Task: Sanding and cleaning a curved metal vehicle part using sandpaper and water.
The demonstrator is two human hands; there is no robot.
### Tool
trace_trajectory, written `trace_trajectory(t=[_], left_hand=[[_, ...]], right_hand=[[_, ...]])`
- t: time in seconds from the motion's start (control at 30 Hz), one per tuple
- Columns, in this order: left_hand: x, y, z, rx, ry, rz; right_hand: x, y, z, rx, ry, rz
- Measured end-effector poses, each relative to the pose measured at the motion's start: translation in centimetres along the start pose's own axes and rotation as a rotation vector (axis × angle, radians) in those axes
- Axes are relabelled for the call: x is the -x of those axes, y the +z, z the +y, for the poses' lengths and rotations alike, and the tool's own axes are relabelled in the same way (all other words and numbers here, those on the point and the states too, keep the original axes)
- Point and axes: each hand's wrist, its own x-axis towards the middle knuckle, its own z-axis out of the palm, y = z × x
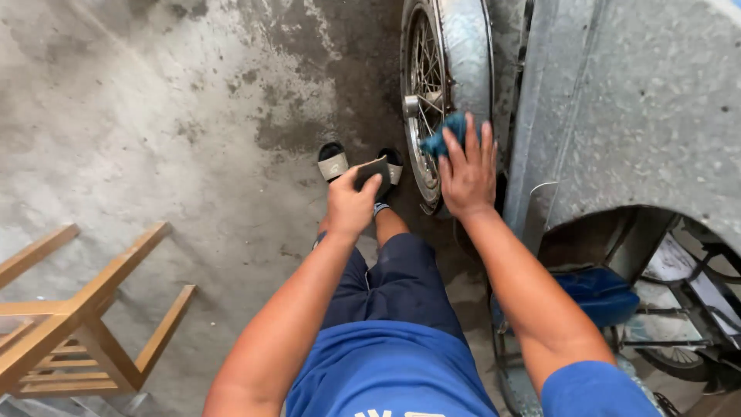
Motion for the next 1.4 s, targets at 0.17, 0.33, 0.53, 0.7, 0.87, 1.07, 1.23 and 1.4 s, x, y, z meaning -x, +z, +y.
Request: trace_trajectory(t=[0.17,0.33,0.53,0.7,0.87,1.07,1.23,1.4], left_hand=[[-3.7,7.9,0.3,-0.177,0.233,0.045],[-8.4,15.1,0.8,-0.153,0.436,0.135],[-4.2,16.3,-2.7,-0.350,0.622,0.163],[-8.4,17.5,-2.2,-0.339,0.599,0.186],[-7.9,16.9,-0.2,-0.354,0.585,0.160],[-8.3,17.4,-0.9,-0.386,0.580,0.171],[-11.3,18.1,1.2,-0.371,0.494,0.228],[-3.9,16.8,-2.0,-0.371,0.529,0.157]], right_hand=[[-9.8,1.5,3.3,-0.105,0.014,0.122],[-14.5,5.0,8.4,-0.313,0.183,0.219],[-14.5,6.4,9.4,-0.306,0.271,0.474],[-14.0,6.1,9.0,-0.424,0.149,0.500],[-14.1,6.3,9.2,-0.501,0.192,0.479],[-14.6,5.5,8.3,-0.538,0.200,0.504],[-14.2,4.4,6.9,-0.416,0.212,0.474],[-13.6,5.7,7.8,-0.414,0.316,0.486]])
